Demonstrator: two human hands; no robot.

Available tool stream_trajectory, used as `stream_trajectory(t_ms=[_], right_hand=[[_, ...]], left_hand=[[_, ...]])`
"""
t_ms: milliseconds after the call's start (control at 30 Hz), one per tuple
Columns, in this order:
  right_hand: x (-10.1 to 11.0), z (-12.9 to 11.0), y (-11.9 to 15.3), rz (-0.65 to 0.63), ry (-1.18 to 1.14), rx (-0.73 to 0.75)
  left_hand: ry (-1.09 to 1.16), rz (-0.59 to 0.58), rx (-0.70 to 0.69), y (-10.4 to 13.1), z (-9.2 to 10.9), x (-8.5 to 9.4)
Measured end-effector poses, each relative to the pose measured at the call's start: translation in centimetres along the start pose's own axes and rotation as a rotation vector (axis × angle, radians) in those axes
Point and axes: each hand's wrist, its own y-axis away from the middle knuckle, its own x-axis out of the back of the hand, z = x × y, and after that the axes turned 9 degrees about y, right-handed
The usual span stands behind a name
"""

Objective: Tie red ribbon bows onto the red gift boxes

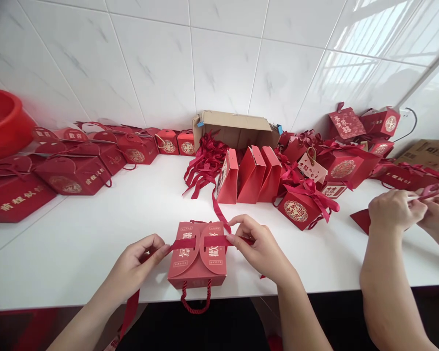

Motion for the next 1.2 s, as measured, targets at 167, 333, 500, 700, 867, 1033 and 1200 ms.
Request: stream_trajectory(t_ms=[167, 333, 500, 700, 867, 1033, 1200], right_hand=[[-0.9, 0.9, 0.0, 0.075, -0.06, -0.036], [-2.0, 2.2, 0.6, 0.413, -0.035, -0.033], [-1.0, 2.1, 3.6, 0.36, -0.042, -0.116], [-1.8, 0.8, 4.8, -0.156, -0.119, -0.219], [-2.9, 1.3, 4.3, -0.12, -0.238, -0.289], [-4.4, 2.0, 3.9, 0.169, -0.701, -0.346], [-5.0, 1.3, 3.0, 0.354, -1.221, -0.305]], left_hand=[[0.004, 0.028, -0.003, -0.8, -0.1, 0.0], [0.024, 0.253, -0.091, -0.7, 0.2, -0.6], [0.112, 0.431, -0.173, 3.4, 0.9, -2.4], [0.292, 0.197, 0.173, 4.1, -1.6, -4.1], [0.521, 0.275, 0.234, 3.1, -2.6, -4.1], [1.017, 0.201, 0.24, 2.4, -0.5, -4.1], [1.363, 0.209, 0.243, 1.6, 0.9, -4.3]])
